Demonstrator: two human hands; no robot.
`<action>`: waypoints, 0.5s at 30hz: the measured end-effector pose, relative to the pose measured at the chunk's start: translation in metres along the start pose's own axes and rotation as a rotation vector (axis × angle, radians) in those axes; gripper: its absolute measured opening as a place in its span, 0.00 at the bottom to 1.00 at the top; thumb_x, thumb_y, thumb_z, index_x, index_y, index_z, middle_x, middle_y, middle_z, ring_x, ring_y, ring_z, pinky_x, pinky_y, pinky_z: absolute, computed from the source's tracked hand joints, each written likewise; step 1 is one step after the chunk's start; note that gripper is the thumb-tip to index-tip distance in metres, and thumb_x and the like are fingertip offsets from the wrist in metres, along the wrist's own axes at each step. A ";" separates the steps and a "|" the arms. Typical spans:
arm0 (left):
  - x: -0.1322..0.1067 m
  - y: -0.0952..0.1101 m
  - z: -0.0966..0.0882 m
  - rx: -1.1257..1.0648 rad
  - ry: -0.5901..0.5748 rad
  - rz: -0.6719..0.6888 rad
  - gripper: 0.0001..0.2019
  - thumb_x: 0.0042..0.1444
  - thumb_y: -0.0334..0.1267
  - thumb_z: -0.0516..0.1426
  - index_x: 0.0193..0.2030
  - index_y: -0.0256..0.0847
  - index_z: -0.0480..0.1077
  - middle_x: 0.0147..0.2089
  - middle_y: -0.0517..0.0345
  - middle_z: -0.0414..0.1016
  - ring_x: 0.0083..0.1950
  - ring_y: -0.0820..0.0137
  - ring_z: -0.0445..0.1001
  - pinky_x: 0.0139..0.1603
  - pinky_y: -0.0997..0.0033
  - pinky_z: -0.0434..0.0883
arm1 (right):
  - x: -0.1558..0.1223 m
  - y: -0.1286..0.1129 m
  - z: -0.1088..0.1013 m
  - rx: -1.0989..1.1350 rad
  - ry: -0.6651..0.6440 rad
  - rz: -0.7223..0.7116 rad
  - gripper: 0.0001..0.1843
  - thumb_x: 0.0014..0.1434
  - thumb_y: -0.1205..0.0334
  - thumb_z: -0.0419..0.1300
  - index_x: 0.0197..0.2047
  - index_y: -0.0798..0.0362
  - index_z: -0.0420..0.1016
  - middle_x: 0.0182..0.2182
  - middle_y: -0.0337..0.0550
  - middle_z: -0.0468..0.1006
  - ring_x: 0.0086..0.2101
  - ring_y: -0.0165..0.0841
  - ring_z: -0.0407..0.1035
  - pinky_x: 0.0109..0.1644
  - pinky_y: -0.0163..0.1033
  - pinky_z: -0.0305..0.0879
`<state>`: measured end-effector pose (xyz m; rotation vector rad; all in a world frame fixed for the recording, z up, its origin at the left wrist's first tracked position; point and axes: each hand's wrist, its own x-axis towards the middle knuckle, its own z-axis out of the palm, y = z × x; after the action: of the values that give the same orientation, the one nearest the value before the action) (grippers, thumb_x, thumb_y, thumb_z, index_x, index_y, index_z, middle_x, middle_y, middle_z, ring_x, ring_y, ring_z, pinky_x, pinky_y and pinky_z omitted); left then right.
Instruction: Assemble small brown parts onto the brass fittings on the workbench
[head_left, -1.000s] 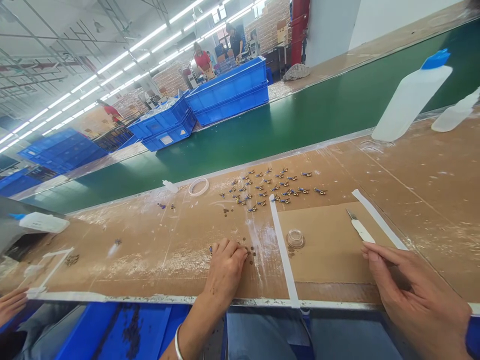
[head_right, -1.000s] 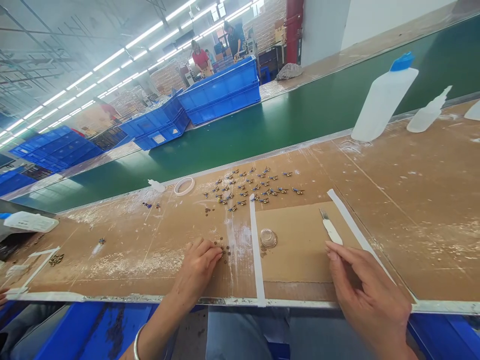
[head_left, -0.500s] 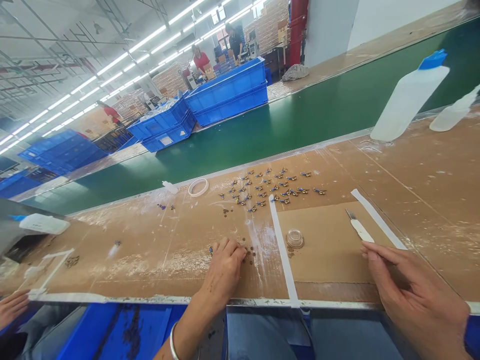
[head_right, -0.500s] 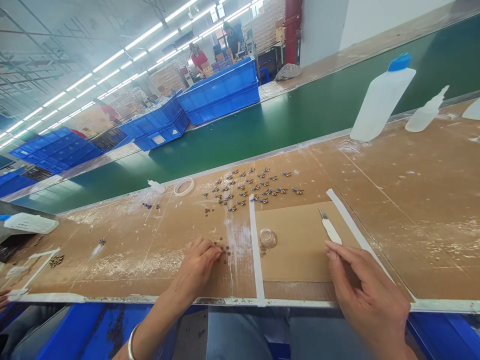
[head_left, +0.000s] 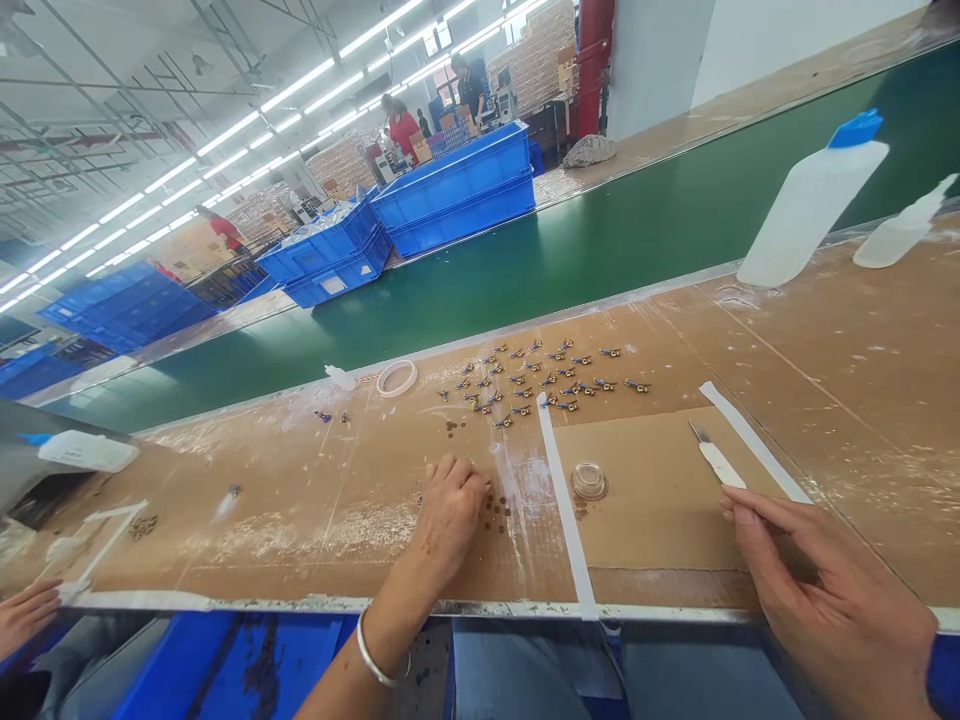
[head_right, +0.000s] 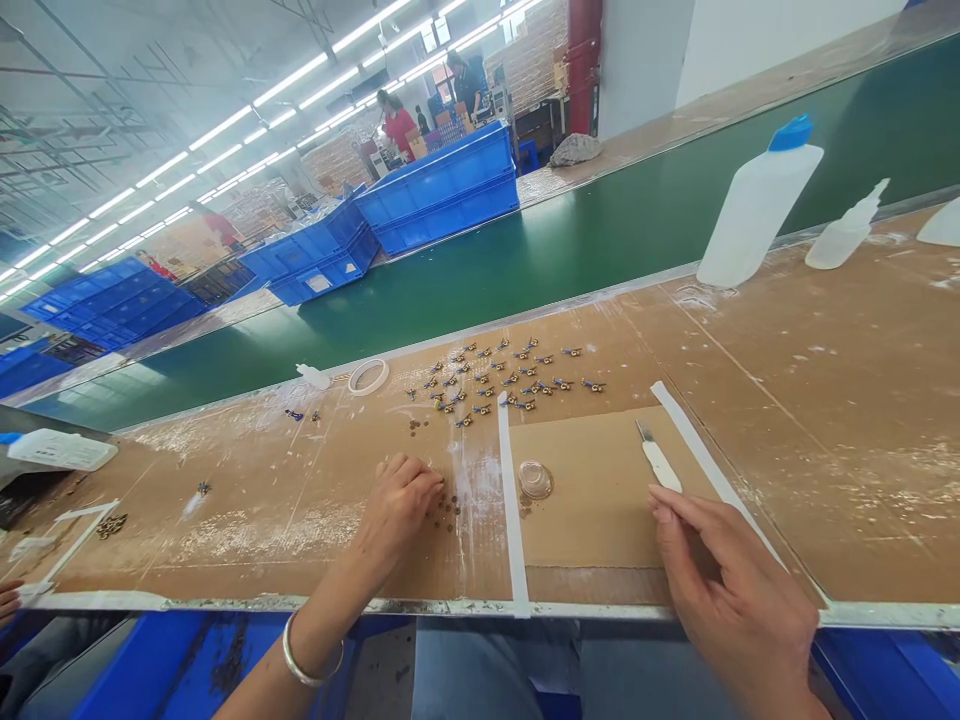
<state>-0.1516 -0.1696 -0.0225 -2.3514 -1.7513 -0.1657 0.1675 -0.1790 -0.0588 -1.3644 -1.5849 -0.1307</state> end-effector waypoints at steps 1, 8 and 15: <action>0.000 0.001 0.001 0.002 -0.005 0.008 0.09 0.63 0.31 0.56 0.32 0.42 0.75 0.33 0.56 0.73 0.39 0.64 0.64 0.39 0.63 0.59 | 0.000 0.000 0.000 0.001 -0.002 -0.009 0.08 0.62 0.62 0.58 0.43 0.50 0.76 0.35 0.37 0.80 0.34 0.31 0.75 0.41 0.35 0.68; 0.000 0.001 0.002 -0.090 -0.062 -0.072 0.11 0.64 0.31 0.53 0.34 0.40 0.75 0.36 0.53 0.74 0.41 0.63 0.66 0.41 0.63 0.62 | -0.002 0.004 0.001 0.013 -0.013 0.016 0.08 0.62 0.62 0.58 0.44 0.49 0.77 0.35 0.37 0.81 0.34 0.32 0.76 0.41 0.36 0.69; 0.005 -0.008 -0.001 -0.338 -0.174 -0.236 0.11 0.62 0.31 0.55 0.32 0.42 0.77 0.33 0.56 0.75 0.39 0.65 0.71 0.41 0.66 0.65 | -0.001 0.003 0.001 0.011 -0.011 -0.014 0.07 0.61 0.63 0.59 0.43 0.50 0.77 0.34 0.37 0.80 0.34 0.30 0.75 0.40 0.34 0.68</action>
<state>-0.1576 -0.1632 -0.0193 -2.4347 -2.2403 -0.3247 0.1692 -0.1780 -0.0621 -1.3478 -1.6023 -0.1234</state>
